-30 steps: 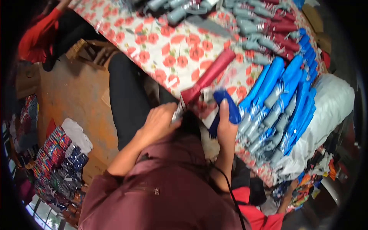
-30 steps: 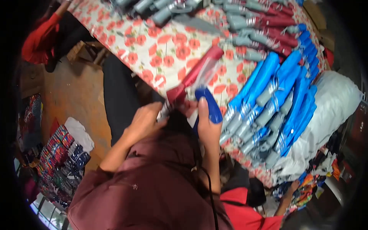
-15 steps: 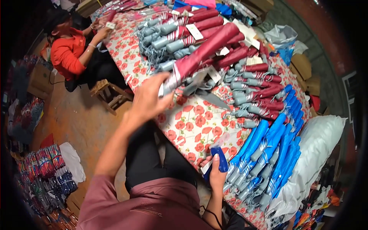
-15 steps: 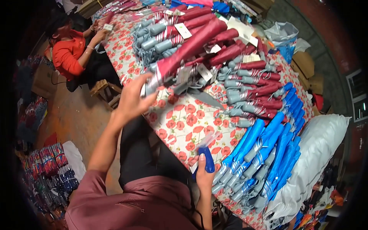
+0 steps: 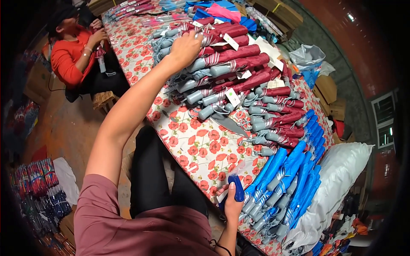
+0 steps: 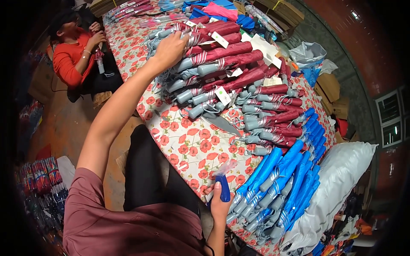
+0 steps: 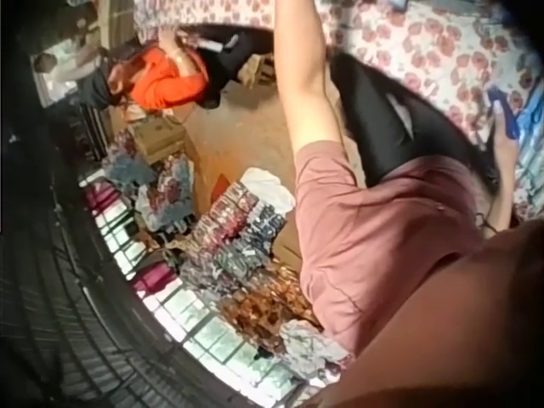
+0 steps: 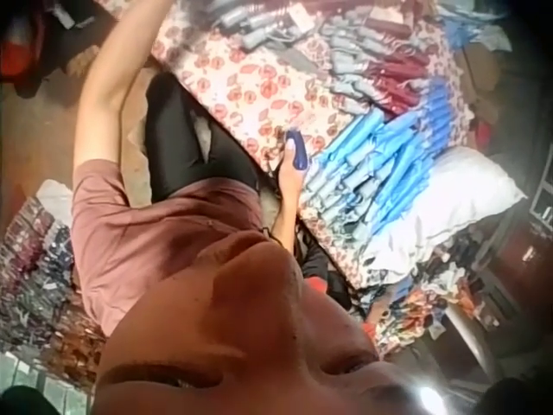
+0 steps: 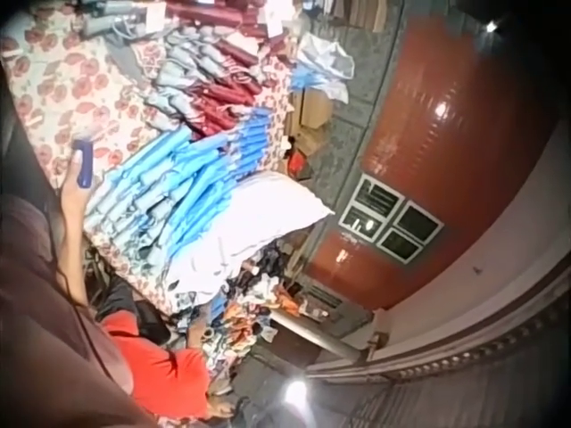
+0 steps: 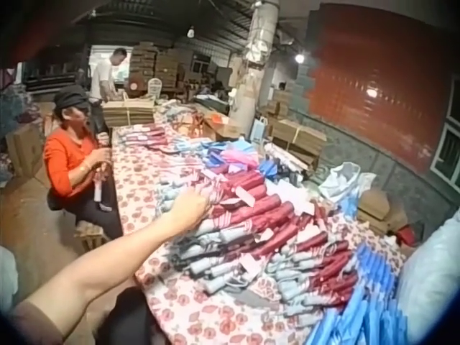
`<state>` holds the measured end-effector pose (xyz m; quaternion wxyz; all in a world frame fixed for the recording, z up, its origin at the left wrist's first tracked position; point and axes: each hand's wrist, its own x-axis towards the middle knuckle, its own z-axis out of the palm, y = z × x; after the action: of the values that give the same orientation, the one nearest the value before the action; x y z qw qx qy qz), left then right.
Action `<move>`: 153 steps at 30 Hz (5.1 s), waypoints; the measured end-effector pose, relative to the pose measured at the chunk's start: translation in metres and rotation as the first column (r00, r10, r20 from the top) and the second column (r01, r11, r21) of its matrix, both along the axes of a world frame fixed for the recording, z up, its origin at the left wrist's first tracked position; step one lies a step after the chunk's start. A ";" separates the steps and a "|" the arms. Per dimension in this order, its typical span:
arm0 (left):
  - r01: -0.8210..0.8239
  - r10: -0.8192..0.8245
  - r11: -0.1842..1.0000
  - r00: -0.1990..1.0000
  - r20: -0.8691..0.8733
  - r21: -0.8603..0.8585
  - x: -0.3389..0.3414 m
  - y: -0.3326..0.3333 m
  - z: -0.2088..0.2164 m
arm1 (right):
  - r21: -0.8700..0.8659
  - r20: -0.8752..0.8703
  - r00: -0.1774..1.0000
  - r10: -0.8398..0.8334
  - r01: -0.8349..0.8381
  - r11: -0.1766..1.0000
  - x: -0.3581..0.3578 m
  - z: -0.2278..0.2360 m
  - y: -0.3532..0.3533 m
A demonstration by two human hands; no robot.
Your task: Applying labels and tags to folded umbrellas at a production table.
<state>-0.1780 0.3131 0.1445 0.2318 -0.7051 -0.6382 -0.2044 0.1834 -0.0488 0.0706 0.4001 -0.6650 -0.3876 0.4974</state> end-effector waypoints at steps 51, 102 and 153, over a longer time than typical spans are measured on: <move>0.652 0.042 0.758 -0.020 0.999 -0.019 0.141 -0.358 -0.058 | 0.079 -0.349 0.910 0.222 -0.207 0.975 -0.030 0.041 -0.011; 0.662 -0.478 0.478 0.747 0.462 -0.577 0.385 -0.137 -0.146 | -0.245 -0.284 0.766 -0.577 0.524 0.816 0.087 -0.024 -0.022; 0.331 -0.036 0.899 0.708 0.705 -0.287 0.196 -0.313 -0.152 | -0.253 -0.416 0.842 -0.343 0.256 0.933 0.004 -0.051 0.028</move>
<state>0.0178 0.0000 -0.0072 -0.1878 -0.6722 -0.6305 -0.3397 0.1869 -0.0209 0.0197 0.4879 -0.6177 -0.1258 0.6038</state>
